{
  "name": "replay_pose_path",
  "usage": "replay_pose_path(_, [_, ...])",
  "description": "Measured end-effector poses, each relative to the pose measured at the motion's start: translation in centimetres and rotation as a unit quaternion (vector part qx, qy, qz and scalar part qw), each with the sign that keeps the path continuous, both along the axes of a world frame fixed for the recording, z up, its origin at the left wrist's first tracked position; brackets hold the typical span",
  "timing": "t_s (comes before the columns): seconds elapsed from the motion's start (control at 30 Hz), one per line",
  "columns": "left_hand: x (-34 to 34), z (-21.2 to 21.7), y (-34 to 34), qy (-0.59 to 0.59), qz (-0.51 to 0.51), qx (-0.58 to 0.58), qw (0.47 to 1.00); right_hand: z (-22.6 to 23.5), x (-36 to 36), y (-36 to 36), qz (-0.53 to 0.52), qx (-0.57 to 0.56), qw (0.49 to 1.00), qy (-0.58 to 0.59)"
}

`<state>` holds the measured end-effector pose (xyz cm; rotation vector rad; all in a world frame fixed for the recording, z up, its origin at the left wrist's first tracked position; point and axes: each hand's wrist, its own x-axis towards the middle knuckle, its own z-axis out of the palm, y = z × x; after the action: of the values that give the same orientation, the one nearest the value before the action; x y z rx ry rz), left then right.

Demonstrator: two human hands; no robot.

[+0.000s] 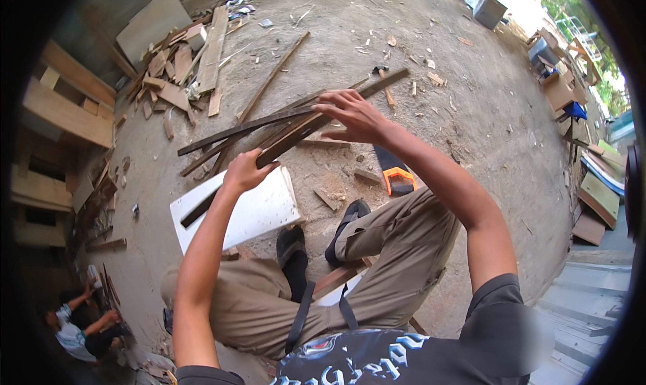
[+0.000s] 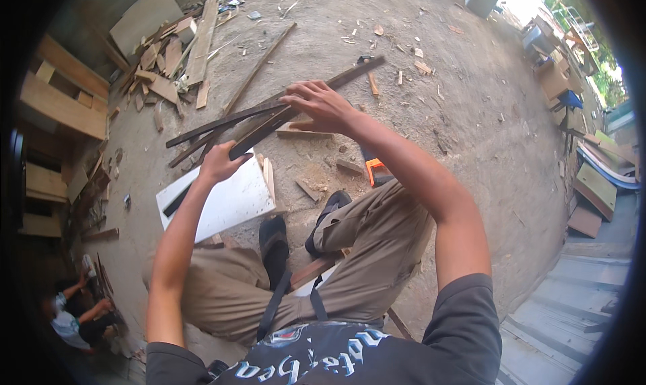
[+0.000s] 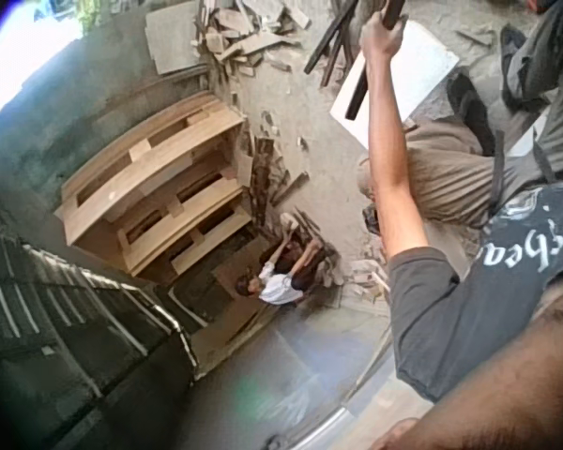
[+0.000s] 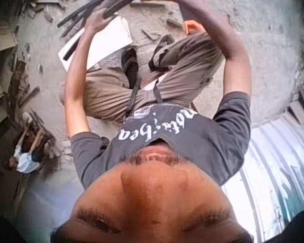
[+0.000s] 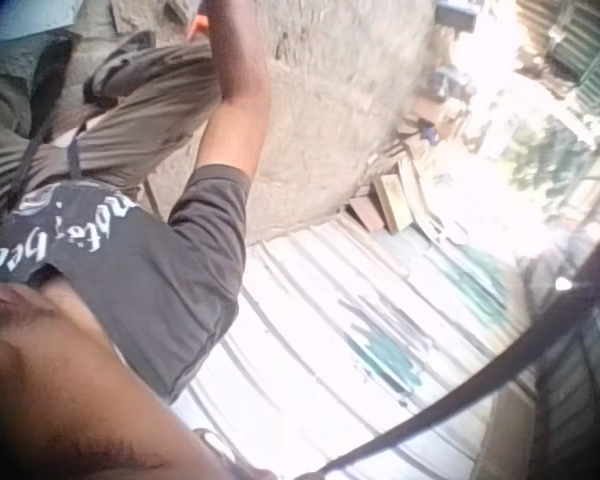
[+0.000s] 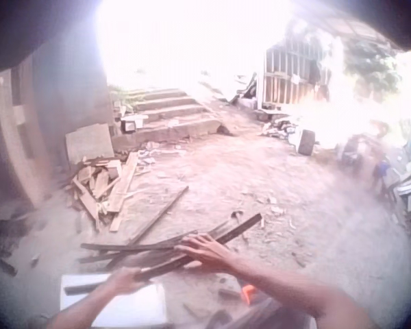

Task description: The person sits on the ground and uses a hammer to repeatedly strike thin wooden strips, breaking them into smaller pieces. The person handles the strips by hand and uses a hammer to apply force.

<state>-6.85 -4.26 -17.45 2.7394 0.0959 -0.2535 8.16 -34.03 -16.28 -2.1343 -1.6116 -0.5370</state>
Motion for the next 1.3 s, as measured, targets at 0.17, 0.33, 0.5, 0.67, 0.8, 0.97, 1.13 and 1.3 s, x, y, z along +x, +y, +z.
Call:
replay_pose_path(0.17, [1.7,-6.1,2.4,-0.062,0.086,-0.054,0.993,-10.0,8.1,-8.3,-0.251,0.066,0.964,0.057])
replay_pose_path(0.33, [2.4,-8.1,2.2,0.009,0.196,-0.047,0.979,-27.3,19.4,-16.8,-0.583,-0.027,0.747,0.318])
replay_pose_path(0.5, [2.8,-8.4,3.1,0.029,0.195,-0.04,0.98,-36.4,25.2,-13.8,-0.63,0.01,0.714,0.306])
replay_pose_path(0.67, [2.7,-8.8,2.9,0.035,0.2,-0.067,0.977,-37.9,27.4,-11.3,-0.659,-0.089,0.686,0.293])
replay_pose_path(0.8, [2.9,-8.6,2.9,0.053,0.204,-0.048,0.976,-38.1,29.6,-10.5,-0.649,-0.032,0.689,0.321])
replay_pose_path(0.97, [2.5,-8.7,2.8,0.009,0.197,-0.035,0.98,-34.3,32.4,-9.9,-0.554,0.107,0.649,0.511])
replay_pose_path(1.13, [3.0,-8.3,3.4,0.051,0.187,-0.021,0.981,-24.5,25.4,-5.9,-0.352,0.422,0.454,0.701])
replay_pose_path(1.3, [1.8,-8.0,3.6,0.04,0.188,-0.017,0.981,-10.6,16.2,-0.4,-0.054,0.564,0.398,0.721])
